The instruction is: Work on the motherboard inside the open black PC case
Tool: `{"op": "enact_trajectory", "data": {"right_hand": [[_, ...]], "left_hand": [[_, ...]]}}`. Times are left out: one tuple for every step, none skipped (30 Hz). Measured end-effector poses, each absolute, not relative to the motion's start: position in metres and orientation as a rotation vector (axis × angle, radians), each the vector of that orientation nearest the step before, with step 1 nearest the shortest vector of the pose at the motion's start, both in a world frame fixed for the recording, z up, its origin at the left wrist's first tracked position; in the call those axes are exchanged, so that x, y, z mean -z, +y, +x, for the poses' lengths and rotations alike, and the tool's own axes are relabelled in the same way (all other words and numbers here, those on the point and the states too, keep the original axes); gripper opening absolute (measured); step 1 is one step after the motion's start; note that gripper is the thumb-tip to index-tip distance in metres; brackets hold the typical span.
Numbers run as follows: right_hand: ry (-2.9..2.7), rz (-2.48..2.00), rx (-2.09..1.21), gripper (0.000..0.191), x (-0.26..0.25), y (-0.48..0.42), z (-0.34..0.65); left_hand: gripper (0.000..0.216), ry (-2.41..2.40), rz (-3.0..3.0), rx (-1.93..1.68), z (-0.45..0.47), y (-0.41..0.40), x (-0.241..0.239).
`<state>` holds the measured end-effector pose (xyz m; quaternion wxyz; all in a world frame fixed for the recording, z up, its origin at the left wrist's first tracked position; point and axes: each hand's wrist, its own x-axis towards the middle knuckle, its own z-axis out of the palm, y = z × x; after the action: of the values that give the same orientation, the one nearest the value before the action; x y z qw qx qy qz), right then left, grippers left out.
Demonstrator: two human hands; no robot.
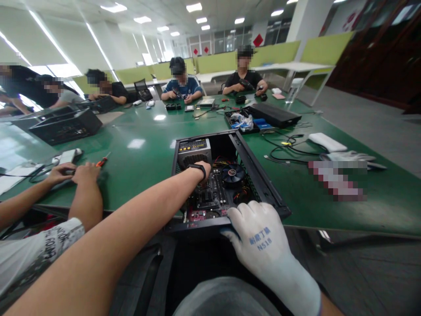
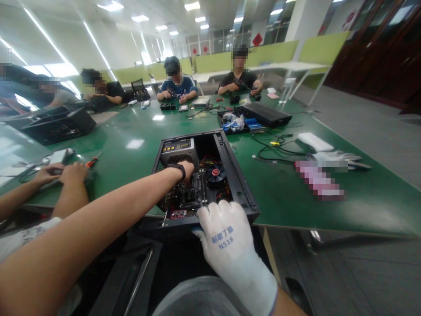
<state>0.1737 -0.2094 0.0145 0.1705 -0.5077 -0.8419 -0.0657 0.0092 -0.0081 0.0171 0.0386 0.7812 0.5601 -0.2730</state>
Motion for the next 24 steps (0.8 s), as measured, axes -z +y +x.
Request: {"op": "enact_trajectory", "data": {"right_hand": [[-2.390, -1.444, 0.185, 0.025, -0.015, -0.209, 0.174], [-2.390, -1.447, 0.183, 0.025, -0.015, -0.209, 0.174], [-2.391, -1.450, 0.181, 0.025, -0.015, -0.209, 0.174], [-2.393, -1.452, 0.180, 0.025, -0.014, -0.209, 0.174], [-2.397, -1.455, 0.178, 0.025, -0.014, -0.209, 0.174], [-2.402, -1.456, 0.176, 0.025, -0.014, -0.209, 0.174], [-2.404, -1.455, 0.175, 0.025, -0.013, -0.209, 0.174], [-2.406, -1.455, 0.174, 0.025, -0.013, -0.209, 0.174], [-2.406, -1.454, 0.174, 0.025, -0.013, -0.209, 0.174], [-2.405, -1.453, 0.177, 0.025, -0.013, -0.209, 0.174], [-2.404, -1.451, 0.181, 0.025, -0.013, -0.209, 0.174], [-2.403, -1.449, 0.186, 0.025, -0.014, -0.209, 0.174], [-2.404, -1.448, 0.192, 0.025, -0.014, -0.209, 0.174], [-2.404, -1.447, 0.197, 0.025, -0.015, -0.208, 0.174], [-2.403, -1.448, 0.203, 0.025, -0.015, -0.208, 0.173], [-2.404, -1.449, 0.208, 0.025, -0.016, -0.208, 0.173], [-2.406, -1.449, 0.212, 0.025, -0.016, -0.208, 0.173], [-2.407, -1.449, 0.217, 0.026, -0.016, -0.208, 0.174], [-2.411, -1.449, 0.223, 0.026, -0.016, -0.208, 0.174], [-2.413, -1.448, 0.229, 0.026, -0.016, -0.208, 0.174], [-2.416, -1.450, 0.233, 0.026, -0.016, -0.208, 0.174], [-2.417, -1.452, 0.234, 0.026, -0.016, -0.208, 0.174], [-2.417, -1.458, 0.232, 0.025, -0.016, -0.208, 0.174], [-2.416, -1.463, 0.228, 0.025, -0.016, -0.208, 0.174]], "left_hand": [[0.081, 1.723, 2.395, 0.840, 0.009, -0.008, -0.016], [0.080, 1.729, 2.395, 0.846, 0.010, -0.008, -0.016], [0.079, 1.734, 2.393, 0.855, 0.010, -0.008, -0.014], [0.077, 1.738, 2.389, 0.865, 0.010, -0.007, -0.013], [0.076, 1.741, 2.387, 0.871, 0.010, -0.007, -0.012], [0.074, 1.742, 2.387, 0.872, 0.010, -0.006, -0.011], [0.073, 1.742, 2.389, 0.867, 0.010, -0.005, -0.010], [0.072, 1.742, 2.389, 0.861, 0.009, -0.005, -0.009], [0.070, 1.741, 2.387, 0.855, 0.009, -0.004, -0.008], [0.070, 1.739, 2.387, 0.847, 0.008, -0.004, -0.008], [0.069, 1.738, 2.387, 0.838, 0.007, -0.004, -0.009], [0.070, 1.735, 2.387, 0.831, 0.007, -0.004, -0.009], [0.070, 1.732, 2.390, 0.825, 0.006, -0.004, -0.009], [0.072, 1.729, 2.395, 0.818, 0.005, -0.003, -0.009], [0.073, 1.727, 2.401, 0.812, 0.005, -0.003, -0.009], [0.074, 1.725, 2.407, 0.808, 0.004, -0.003, -0.009], [0.075, 1.725, 2.411, 0.806, 0.004, -0.002, -0.008], [0.075, 1.726, 2.413, 0.808, 0.004, -0.002, -0.007], [0.075, 1.725, 2.417, 0.811, 0.004, -0.002, -0.007], [0.074, 1.721, 2.421, 0.821, 0.004, -0.001, -0.006], [0.073, 1.716, 2.423, 0.835, 0.004, -0.001, -0.005], [0.072, 1.711, 2.425, 0.850, 0.005, 0.000, -0.005], [0.070, 1.710, 2.424, 0.863, 0.005, 0.001, -0.005], [0.069, 1.712, 2.419, 0.873, 0.005, 0.001, -0.004]]}}
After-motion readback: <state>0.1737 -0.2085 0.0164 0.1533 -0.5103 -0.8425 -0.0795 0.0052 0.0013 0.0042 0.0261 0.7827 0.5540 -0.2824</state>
